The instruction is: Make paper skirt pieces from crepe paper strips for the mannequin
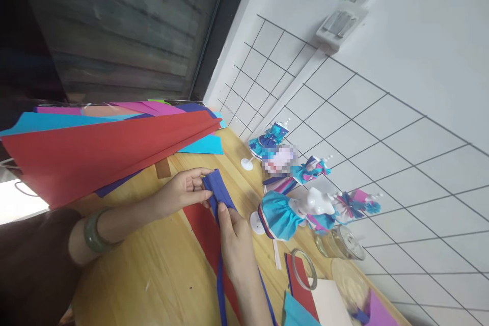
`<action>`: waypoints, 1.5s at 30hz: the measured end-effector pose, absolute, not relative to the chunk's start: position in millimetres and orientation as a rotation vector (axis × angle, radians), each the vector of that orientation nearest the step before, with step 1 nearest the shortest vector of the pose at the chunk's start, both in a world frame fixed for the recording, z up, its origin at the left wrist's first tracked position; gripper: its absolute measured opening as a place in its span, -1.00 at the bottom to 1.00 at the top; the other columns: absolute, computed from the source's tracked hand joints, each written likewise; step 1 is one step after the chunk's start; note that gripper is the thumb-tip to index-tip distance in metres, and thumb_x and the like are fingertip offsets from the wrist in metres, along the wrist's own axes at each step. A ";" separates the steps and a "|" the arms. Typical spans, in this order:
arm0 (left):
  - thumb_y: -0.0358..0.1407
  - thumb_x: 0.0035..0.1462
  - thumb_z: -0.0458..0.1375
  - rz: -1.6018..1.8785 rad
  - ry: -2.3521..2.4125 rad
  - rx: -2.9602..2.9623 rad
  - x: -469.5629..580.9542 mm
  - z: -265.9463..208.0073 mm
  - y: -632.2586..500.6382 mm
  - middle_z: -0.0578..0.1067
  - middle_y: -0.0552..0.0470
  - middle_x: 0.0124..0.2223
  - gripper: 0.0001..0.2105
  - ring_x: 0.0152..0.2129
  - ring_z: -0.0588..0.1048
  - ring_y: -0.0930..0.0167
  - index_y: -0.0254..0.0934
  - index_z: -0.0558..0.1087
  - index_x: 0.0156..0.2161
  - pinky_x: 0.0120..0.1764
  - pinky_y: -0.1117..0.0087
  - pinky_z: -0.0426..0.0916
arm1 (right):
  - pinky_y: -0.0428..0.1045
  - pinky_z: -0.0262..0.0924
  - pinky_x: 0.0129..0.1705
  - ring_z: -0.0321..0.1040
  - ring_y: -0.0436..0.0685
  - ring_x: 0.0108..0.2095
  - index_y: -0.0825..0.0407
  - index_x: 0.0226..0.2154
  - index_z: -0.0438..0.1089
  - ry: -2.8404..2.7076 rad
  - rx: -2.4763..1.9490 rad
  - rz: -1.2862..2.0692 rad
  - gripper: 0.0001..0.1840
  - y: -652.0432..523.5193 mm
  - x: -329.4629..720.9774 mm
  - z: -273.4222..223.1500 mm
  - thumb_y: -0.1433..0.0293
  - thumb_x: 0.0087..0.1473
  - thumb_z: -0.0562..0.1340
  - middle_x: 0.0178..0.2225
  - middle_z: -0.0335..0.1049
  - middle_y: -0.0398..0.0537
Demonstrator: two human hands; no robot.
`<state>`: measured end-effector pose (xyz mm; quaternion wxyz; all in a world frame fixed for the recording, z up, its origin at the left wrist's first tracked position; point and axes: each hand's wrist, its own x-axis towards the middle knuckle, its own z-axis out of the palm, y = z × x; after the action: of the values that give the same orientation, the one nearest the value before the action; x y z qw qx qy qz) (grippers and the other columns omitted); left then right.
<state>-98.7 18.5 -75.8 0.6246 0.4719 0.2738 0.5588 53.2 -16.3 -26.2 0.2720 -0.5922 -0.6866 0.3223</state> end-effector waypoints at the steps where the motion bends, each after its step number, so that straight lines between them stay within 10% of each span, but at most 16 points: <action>1: -0.34 -0.05 0.22 1.291 0.629 1.078 -99.4 -75.2 18.4 0.50 0.01 -0.36 -0.51 -0.48 0.48 0.44 -0.37 0.20 0.01 -0.34 0.35 0.41 | -0.09 -0.10 -0.53 0.02 0.01 -0.58 0.04 -0.64 0.26 -1.853 -1.591 0.852 -0.48 -15.7 51.1 -24.4 -0.03 0.02 0.02 -0.66 0.08 -0.22; 45: -0.39 0.05 0.06 1.538 0.909 1.493 -108.7 -66.9 10.4 0.34 0.11 -0.40 -0.52 -0.33 0.37 0.46 -0.22 0.17 0.12 -0.17 0.42 0.28 | -0.09 -0.20 -0.59 -0.18 -0.04 -0.60 0.00 -0.65 0.06 -1.773 -1.585 0.973 -0.51 -14.2 45.4 -25.1 -0.04 -0.03 0.06 -0.64 -0.11 -0.26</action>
<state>-108.7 10.4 -66.9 0.3954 0.5891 0.3587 0.6066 45.4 -14.2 -25.1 0.2819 -0.5918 -0.6620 0.3633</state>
